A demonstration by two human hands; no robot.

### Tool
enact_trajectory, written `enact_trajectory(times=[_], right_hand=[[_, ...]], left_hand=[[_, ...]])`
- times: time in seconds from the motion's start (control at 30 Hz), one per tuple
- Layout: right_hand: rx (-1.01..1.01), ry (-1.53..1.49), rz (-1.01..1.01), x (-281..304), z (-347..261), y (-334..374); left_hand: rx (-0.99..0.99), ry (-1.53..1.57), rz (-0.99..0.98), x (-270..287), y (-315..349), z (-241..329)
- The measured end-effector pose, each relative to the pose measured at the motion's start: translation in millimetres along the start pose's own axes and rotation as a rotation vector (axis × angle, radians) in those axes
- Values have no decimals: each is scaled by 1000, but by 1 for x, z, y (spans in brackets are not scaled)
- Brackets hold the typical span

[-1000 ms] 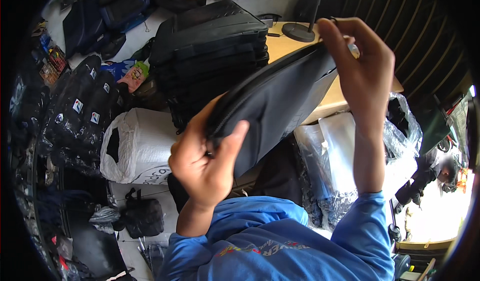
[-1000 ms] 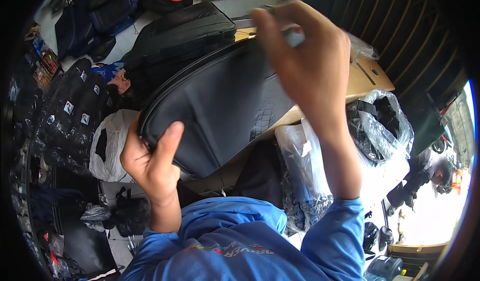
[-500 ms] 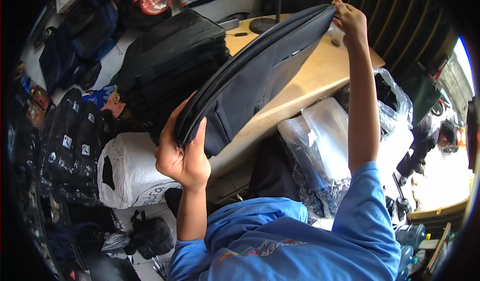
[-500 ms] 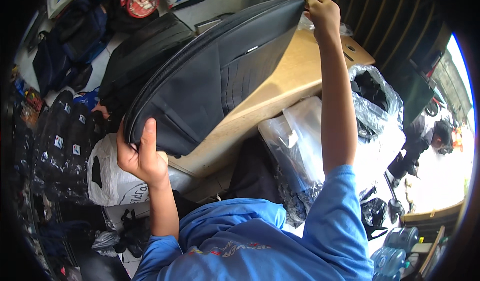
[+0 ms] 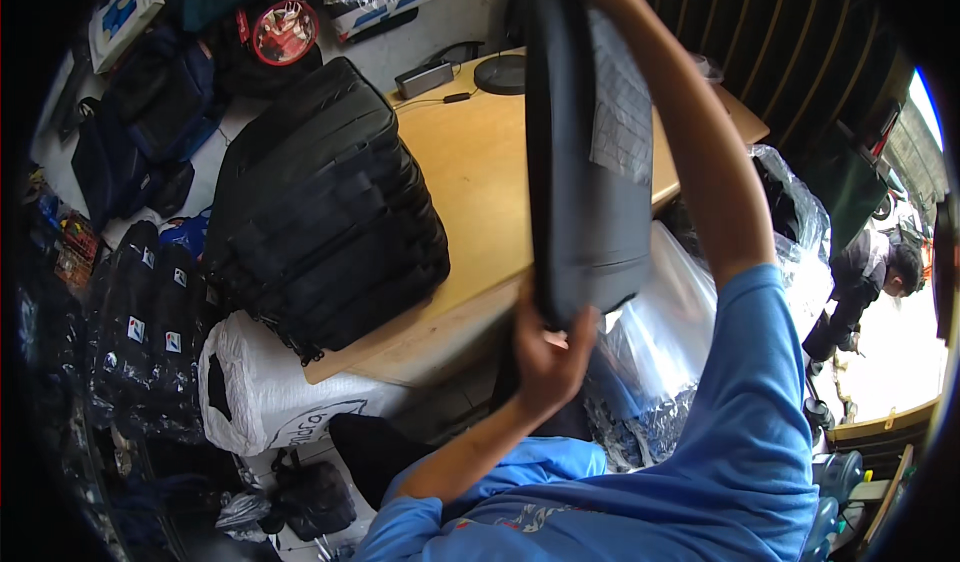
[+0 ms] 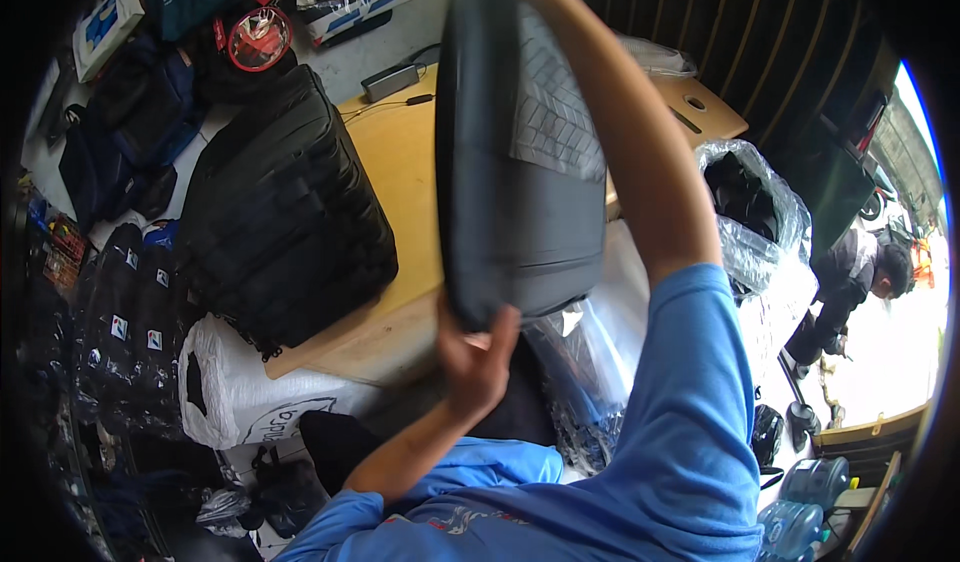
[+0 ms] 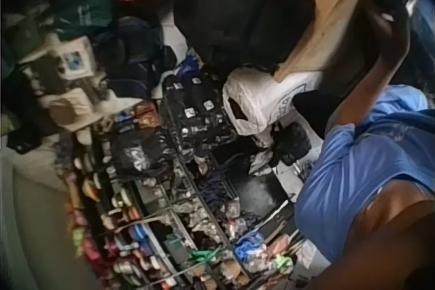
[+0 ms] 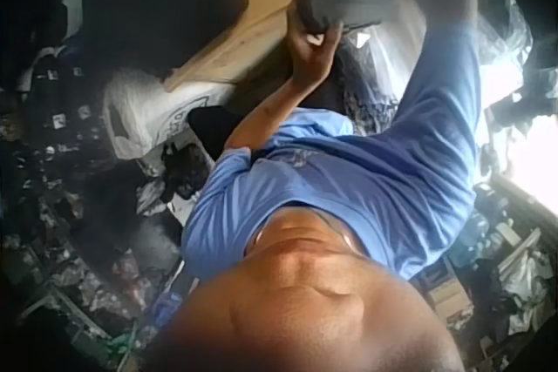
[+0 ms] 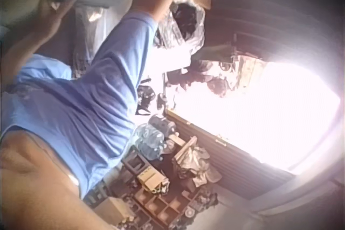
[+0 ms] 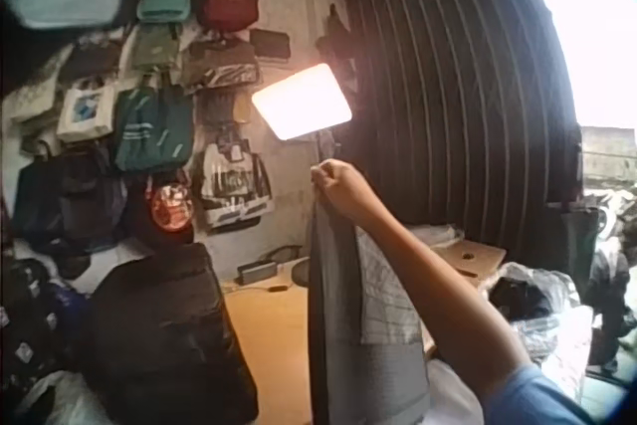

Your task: The person stacks black bags on a desk, handles a shoulder strap, and places one bag into a clear plastic sleeve by hand.

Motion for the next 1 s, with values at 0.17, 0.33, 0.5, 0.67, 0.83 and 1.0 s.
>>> enact_trajectory(times=[0.17,0.33,0.5,0.67,0.83,1.0], right_hand=[[508,217,-168,-116,44,24],[237,69,-564,-168,85,87],[185,103,-644,-165,85,149],[169,150,-714,-149,81,192],[163,141,-746,-129,83,223],[255,384,-677,-85,68,236]], left_hand=[[121,-177,-23,-18,-13,-60],[652,35,-16,-38,-30,-104],[805,298,-75,-61,-44,-146],[1068,294,-217,-60,-44,-191],[972,315,-256,-61,-44,-174],[947,345,-266,-54,-46,-195]])
Point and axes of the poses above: each hand's wrist, its own y-axis away from the middle knuckle, its own x-axis out of the back of the hand, z = x × y, the point moved 2 cm from there along -y, towards the middle knuckle, and after that the axes turned 11 degrees about z, right-handed, at the moved point
